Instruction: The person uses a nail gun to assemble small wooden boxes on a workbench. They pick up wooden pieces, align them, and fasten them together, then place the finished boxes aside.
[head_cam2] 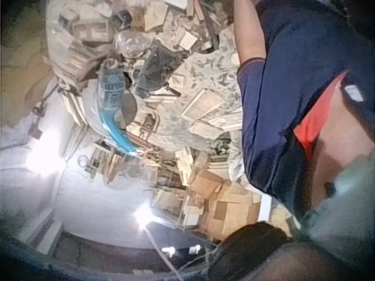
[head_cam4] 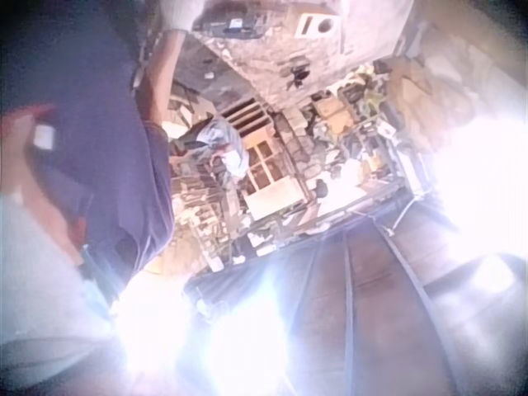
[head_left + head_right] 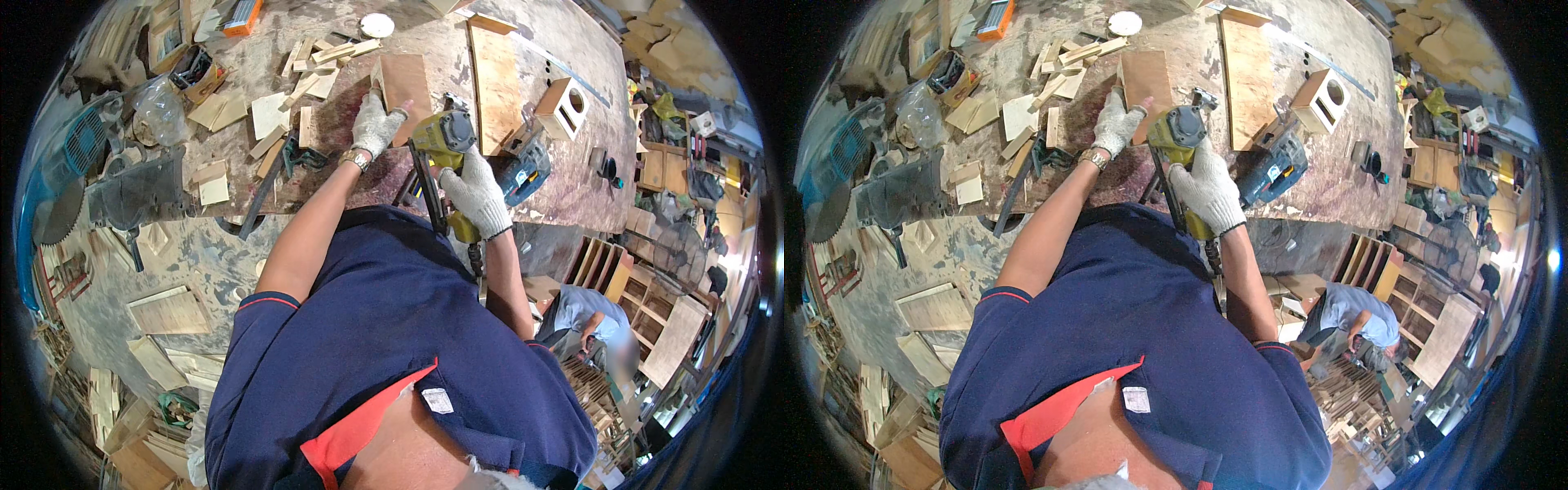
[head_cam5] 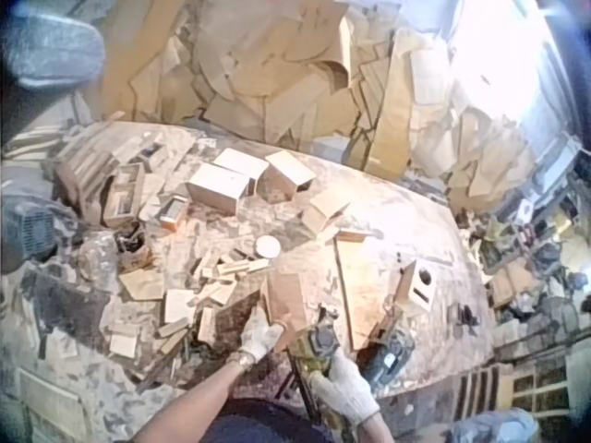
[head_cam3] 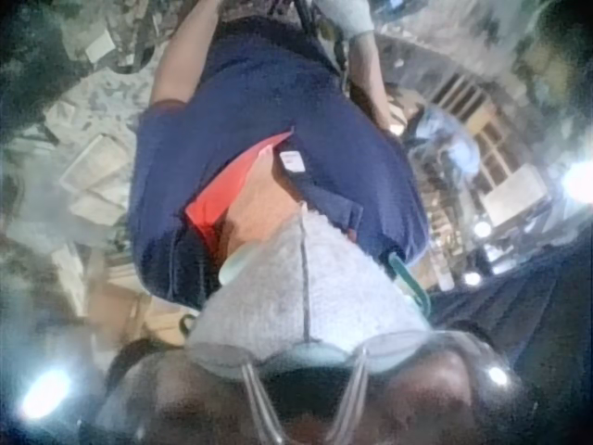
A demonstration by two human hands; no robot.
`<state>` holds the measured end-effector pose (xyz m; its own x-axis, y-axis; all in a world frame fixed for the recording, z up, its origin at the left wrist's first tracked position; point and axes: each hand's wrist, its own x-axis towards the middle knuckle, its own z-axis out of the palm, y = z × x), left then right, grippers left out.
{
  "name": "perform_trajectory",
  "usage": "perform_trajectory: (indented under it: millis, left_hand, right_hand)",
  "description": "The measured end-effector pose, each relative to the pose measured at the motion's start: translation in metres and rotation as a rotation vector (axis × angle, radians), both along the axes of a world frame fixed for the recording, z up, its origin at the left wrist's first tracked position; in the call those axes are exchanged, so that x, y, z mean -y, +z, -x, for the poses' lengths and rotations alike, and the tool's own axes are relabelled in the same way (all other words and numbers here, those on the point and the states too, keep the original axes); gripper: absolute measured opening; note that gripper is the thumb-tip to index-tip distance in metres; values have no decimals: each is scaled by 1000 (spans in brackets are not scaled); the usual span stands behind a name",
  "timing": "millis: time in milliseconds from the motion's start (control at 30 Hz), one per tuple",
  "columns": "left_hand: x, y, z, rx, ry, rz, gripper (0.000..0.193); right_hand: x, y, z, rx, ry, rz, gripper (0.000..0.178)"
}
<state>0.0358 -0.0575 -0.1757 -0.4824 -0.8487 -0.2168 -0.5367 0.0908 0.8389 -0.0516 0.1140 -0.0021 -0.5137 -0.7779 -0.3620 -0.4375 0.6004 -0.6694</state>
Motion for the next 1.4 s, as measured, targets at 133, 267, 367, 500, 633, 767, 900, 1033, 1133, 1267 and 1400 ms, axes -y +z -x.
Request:
perform_trajectory:
  millis: [133, 267, 367, 500, 633, 767, 900, 1033, 1133, 1267, 1400]
  left_hand:
    - [-2, -2, -1, -26, 28, 25, 107]
    - [0, -10, 0, 93, 24, 4, 97]
    - [-7, -15, -19, -195, 214, 164, 83]
    - [-26, -15, -55, -230, -143, 384, 82]
    - [-48, -4, -30, -129, -277, 665, 100]
    - [-39, 19, 21, 86, -572, 915, 86]
    - [-17, 39, 73, 21, -1005, 921, 71]
    - [-1, 48, 85, 140, -1122, 909, 56]
    - [14, 48, 57, 195, -1067, 1085, 42]
    - [28, 34, 24, 398, -974, 889, 53]
    - [43, 12, 11, 305, -722, 948, 58]
  right_hand:
    - [-11, 3, 2, -30, -82, 71, 41]
    - [-39, 0, 10, 46, -228, 141, 37]
    - [-63, -11, 19, -17, -260, 166, 39]
    - [-99, -19, 21, 59, -450, 41, 45]
    - [-116, -22, 27, 146, -542, 100, 46]
    - [-122, -22, 30, 130, -558, 104, 46]
    - [-122, -19, 29, 141, -538, 116, 49]
    - [-122, -20, 29, 104, -509, 181, 51]
    - [-125, -23, 29, 42, -528, 169, 51]
    - [-120, -28, 32, 84, -556, 161, 49]
    - [-107, -25, 39, 188, -503, 94, 42]
